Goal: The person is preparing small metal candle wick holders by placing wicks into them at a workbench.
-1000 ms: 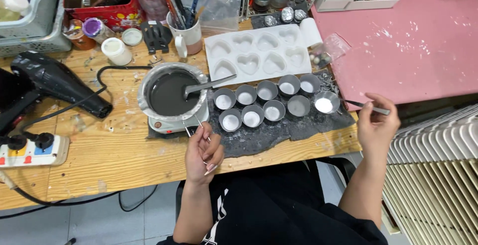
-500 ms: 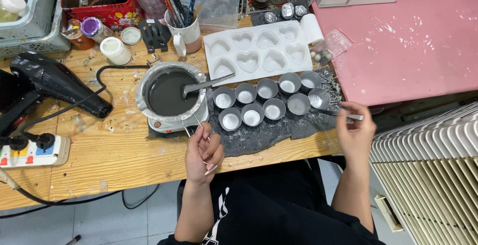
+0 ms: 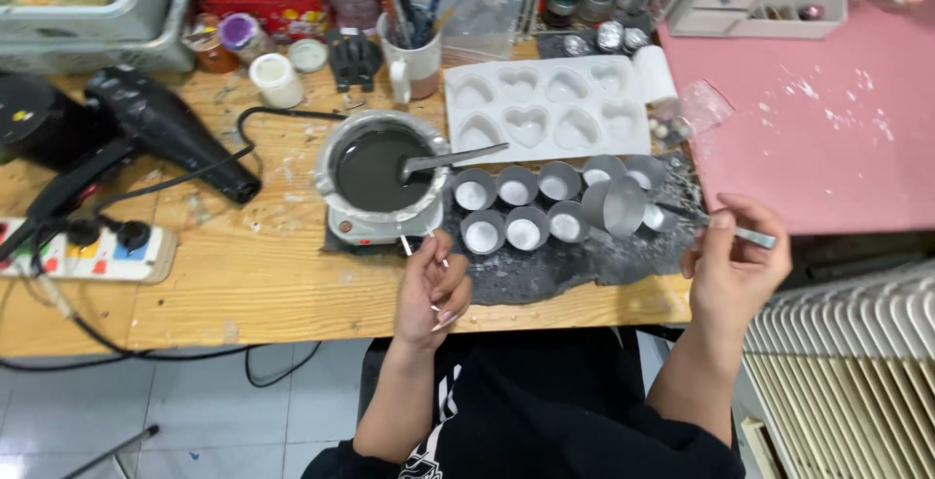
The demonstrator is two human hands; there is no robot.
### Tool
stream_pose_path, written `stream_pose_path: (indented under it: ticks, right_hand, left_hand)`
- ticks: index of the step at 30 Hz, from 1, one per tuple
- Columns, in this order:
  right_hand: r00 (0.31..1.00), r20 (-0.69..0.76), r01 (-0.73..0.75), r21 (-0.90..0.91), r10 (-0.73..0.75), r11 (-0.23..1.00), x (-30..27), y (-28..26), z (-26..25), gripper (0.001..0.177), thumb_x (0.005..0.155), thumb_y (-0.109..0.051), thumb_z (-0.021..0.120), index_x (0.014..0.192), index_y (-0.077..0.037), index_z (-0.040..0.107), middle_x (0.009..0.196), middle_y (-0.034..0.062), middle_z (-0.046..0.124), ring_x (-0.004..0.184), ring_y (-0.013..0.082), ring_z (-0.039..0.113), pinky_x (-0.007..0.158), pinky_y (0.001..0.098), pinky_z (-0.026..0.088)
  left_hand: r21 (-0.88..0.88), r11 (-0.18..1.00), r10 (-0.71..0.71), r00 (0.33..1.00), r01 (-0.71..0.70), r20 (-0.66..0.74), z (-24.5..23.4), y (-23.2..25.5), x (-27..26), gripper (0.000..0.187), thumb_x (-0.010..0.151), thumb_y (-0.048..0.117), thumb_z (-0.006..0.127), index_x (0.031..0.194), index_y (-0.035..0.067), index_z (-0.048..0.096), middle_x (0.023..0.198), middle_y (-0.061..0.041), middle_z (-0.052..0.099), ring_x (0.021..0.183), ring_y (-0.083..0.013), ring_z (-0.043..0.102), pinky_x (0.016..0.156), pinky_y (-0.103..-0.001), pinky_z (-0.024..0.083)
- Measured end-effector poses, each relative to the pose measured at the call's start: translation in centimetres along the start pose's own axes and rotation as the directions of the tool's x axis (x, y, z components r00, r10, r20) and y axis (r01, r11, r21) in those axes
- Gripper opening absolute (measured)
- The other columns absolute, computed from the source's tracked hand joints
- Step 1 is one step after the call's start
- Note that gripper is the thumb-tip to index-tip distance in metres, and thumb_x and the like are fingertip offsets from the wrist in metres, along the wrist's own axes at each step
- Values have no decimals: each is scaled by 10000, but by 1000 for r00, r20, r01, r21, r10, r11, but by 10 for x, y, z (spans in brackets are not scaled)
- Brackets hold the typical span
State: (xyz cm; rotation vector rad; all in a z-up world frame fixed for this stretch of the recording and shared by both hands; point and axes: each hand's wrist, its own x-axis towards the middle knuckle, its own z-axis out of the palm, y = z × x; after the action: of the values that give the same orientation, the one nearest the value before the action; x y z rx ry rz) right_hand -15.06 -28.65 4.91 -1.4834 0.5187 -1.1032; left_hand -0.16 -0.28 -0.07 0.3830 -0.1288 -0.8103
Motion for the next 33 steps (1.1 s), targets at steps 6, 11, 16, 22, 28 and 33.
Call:
stream_pose_path:
  ticks: [6, 11, 16, 22, 28, 33]
  right_hand:
    - [963, 178, 201, 32, -204, 979, -11, -50, 101, 148, 1123, 1, 611, 1269, -4, 592, 886, 39, 625, 639, 40, 555, 535, 203, 439]
    - [811, 494, 372, -23, -313, 928, -30, -59, 184, 206, 1055, 10, 621, 1260, -15, 629, 1016, 46, 625, 781, 73, 610, 639, 216, 507]
    - [695, 626, 481, -36, -355, 876, -35, -38, 228, 235, 999, 6, 638, 1232, -20, 637, 983, 87, 651, 752, 126, 654, 625, 264, 536]
    - [669, 678, 456, -50, -305, 889, -32, -40, 219, 203, 1002, -30, 648, 1203, -6, 642, 1008, 114, 682, 779, 156, 713, 635, 281, 572]
    - [725, 664, 304, -69, -184, 950, -24, -43, 189, 158, 981, -55, 677, 1132, -14, 657, 1000, 90, 723, 795, 146, 707, 614, 261, 562]
    - [580, 802, 477, -195, -141, 857, -16, -49, 197, 135, 937, -94, 733, 1053, -39, 692, 921, 86, 704, 694, 193, 686, 621, 311, 534]
  left_hand:
    - [43, 999, 0, 1000, 0, 5, 0, -3, 3, 268, 1119, 356, 356, 944, 157, 394, 553, 33, 323, 363, -92, 314, 347, -235, 221]
    - [40, 999, 4, 999, -6, 45, -7, -5, 2, 271, 1118, 376, 359, 956, 163, 399, 549, 35, 318, 365, -100, 318, 355, -243, 228]
    - [50, 999, -6, 998, 3, 60, -10, -4, 3, 269, 1120, 384, 362, 963, 170, 403, 550, 36, 310, 366, -103, 316, 371, -246, 234]
    - [31, 999, -29, 997, 27, 66, -7, -2, 3, 273, 1129, 377, 349, 967, 164, 405, 555, 39, 311, 368, -101, 315, 363, -241, 223]
    - [39, 999, -17, 999, 15, 38, -4, -3, 5, 281, 1127, 377, 342, 959, 159, 397, 556, 31, 315, 361, -99, 314, 340, -238, 221]
    - [76, 997, 11, 999, -15, 43, -6, -9, 6, 261, 1126, 356, 335, 972, 153, 388, 574, 20, 308, 368, -109, 317, 340, -241, 226]
